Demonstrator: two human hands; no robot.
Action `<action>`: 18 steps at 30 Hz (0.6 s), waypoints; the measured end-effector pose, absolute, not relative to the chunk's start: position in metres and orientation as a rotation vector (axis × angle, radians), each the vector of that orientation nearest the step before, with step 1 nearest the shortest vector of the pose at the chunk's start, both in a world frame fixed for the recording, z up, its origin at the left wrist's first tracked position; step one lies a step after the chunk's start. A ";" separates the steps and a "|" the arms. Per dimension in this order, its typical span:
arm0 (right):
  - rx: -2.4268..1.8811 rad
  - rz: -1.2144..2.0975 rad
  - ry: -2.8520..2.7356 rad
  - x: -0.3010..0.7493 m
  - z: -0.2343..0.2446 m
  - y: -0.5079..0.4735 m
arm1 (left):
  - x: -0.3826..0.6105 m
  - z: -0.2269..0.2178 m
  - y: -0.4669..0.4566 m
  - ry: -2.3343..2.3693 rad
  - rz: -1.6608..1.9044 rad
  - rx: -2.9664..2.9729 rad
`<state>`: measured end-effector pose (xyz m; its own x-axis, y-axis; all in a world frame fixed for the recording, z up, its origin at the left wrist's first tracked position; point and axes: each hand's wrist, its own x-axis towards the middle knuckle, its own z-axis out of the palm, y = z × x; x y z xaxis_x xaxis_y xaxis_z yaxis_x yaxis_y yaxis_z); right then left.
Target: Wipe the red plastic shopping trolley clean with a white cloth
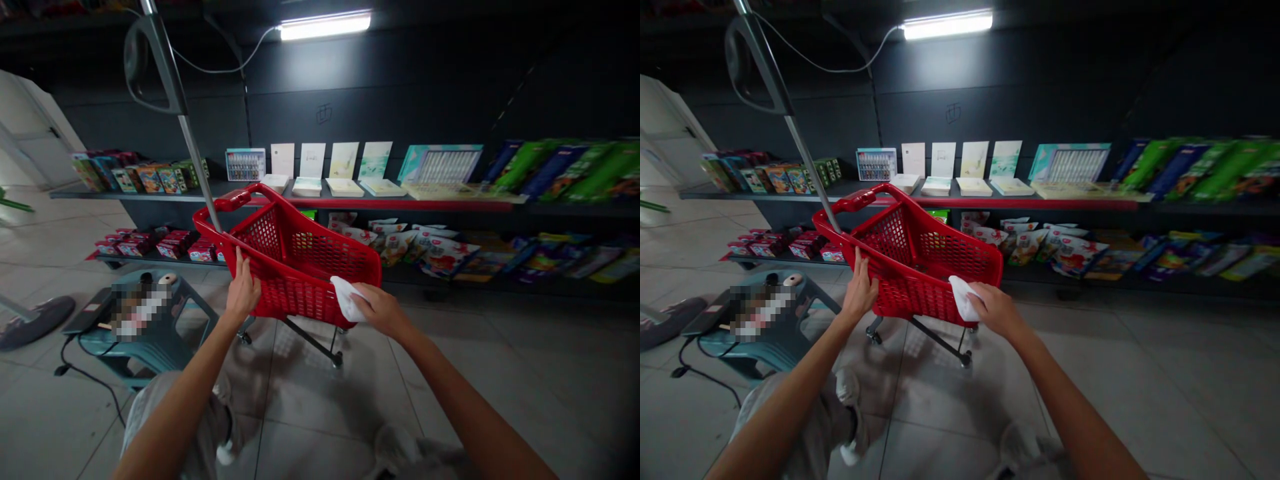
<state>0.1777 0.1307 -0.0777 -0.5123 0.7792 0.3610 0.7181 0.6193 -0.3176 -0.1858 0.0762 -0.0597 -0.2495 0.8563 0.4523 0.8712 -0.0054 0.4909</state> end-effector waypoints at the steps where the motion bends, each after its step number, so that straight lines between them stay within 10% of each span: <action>1: -1.170 0.208 -2.383 0.178 -0.075 0.126 | -0.187 -0.059 0.075 -2.212 -1.110 -1.933; 18: -0.994 0.932 -2.453 0.145 -0.050 0.092 | -0.086 -0.079 0.049 -2.568 -1.818 -1.924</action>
